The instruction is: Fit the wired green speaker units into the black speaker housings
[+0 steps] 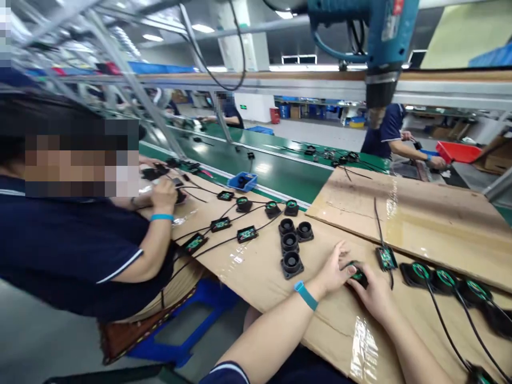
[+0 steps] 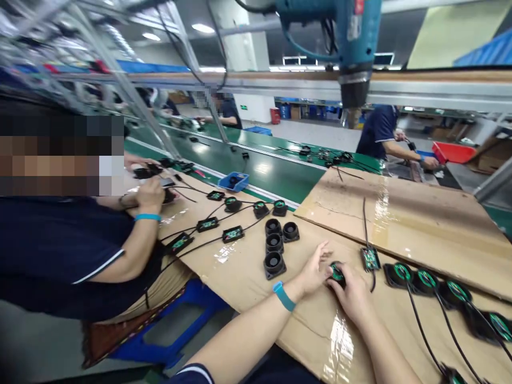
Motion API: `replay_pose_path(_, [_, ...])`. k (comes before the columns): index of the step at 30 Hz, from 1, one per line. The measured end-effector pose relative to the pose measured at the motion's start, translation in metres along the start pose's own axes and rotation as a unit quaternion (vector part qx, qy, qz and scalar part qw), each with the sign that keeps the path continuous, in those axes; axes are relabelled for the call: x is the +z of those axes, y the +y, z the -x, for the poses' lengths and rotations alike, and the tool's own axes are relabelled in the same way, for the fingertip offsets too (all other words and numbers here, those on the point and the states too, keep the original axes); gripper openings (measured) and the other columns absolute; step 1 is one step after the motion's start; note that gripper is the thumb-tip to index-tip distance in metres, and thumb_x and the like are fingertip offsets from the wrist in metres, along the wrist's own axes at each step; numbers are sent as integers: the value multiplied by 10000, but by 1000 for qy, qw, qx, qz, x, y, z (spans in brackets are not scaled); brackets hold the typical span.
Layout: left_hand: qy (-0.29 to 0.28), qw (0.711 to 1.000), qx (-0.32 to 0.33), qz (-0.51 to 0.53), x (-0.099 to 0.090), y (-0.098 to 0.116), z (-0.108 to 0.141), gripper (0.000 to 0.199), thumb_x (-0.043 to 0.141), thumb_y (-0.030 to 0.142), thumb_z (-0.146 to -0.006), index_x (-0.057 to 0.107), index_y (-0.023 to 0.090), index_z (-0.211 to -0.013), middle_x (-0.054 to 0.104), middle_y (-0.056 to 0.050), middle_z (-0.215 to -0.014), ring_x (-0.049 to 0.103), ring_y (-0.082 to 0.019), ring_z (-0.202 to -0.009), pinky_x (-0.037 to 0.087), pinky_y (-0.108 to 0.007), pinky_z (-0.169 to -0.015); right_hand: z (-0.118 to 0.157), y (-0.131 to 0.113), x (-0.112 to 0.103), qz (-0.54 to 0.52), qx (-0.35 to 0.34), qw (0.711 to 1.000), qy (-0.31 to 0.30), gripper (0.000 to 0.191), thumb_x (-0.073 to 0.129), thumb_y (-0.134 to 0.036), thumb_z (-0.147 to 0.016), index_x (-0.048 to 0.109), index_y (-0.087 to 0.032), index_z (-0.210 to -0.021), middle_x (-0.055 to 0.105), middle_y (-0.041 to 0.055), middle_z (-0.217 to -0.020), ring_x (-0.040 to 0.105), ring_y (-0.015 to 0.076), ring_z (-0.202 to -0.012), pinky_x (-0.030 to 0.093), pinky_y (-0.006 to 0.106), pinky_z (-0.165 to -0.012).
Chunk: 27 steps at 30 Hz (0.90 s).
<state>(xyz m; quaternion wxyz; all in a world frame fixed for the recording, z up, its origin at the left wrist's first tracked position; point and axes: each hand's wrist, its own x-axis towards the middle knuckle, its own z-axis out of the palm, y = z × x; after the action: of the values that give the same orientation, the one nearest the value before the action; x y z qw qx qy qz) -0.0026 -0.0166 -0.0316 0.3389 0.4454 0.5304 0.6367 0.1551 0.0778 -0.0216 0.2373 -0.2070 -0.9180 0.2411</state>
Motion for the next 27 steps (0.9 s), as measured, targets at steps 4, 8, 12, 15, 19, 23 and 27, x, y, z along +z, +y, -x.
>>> replay_pose_path(4, [87, 996, -11, -14, -2, -3, -4, 825, 539, 713, -892, 374, 130, -1451, 571, -212, -1281, 600, -264, -1117, 503, -457, -980, -1, 8, 11, 21, -13, 998, 52, 408, 614, -553, -906, 672, -226, -1142, 725, 120, -1165, 706, 322, -1063, 582, 489, -916])
replay_pose_path(8, [123, 992, -8, -14, -3, -6, -8, 648, 464, 663, -955, 462, 159, -1363, 619, -159, -1178, 626, -226, -1010, 521, -419, -917, -4, 7, 4, 33, -16, 996, 83, 427, 621, -606, -877, 727, -236, -1063, 760, 109, -1066, 737, 328, -957, 611, 475, -837])
replay_pose_path(12, [150, 988, 3, -33, -5, -9, -11, 587, 434, 637, -978, 500, 159, -1312, 652, -139, -1098, 633, -229, -982, 512, -433, -931, -7, 7, -10, 62, 31, 975, 212, 507, 654, -642, -831, 750, -225, -1104, 722, 148, -1194, 727, 340, -989, 609, 451, -832])
replay_pose_path(15, [164, 986, 9, -18, -5, -10, -13, 597, 418, 646, -978, 512, 148, -1292, 658, -145, -1080, 649, -234, -968, 521, -429, -919, -7, 13, -11, 81, 36, 981, 172, 582, 588, -748, -810, 781, -221, -962, 766, 123, -1045, 743, 329, -862, 615, 439, -740])
replay_pose_path(19, [165, 986, -1, -12, -5, -11, -12, 594, 424, 651, -974, 531, 143, -1262, 667, -155, -1087, 663, -239, -958, 530, -420, -891, -5, 15, -6, 101, 68, 971, 206, 577, 614, -719, -821, 773, -216, -1056, 774, 107, -998, 733, 299, -765, 605, 425, -725])
replay_pose_path(23, [180, 983, -9, -21, -4, -11, -11, 596, 414, 662, -972, 547, 149, -1245, 665, -156, -1093, 660, -238, -964, 523, -422, -902, -5, 13, 1, 81, 14, 982, 172, 605, 549, -748, -843, 784, -203, -961, 774, 119, -964, 739, 312, -767, 607, 439, -733])
replay_pose_path(27, [189, 981, -6, -38, -5, -11, -12, 581, 383, 653, -984, 564, 145, -1199, 673, -150, -1035, 651, -226, -894, 528, -412, -853, -3, 17, 10, 90, 38, 975, 198, 575, 566, -705, -868, 768, -206, -1070, 747, 133, -1129, 734, 333, -955, 607, 432, -782])
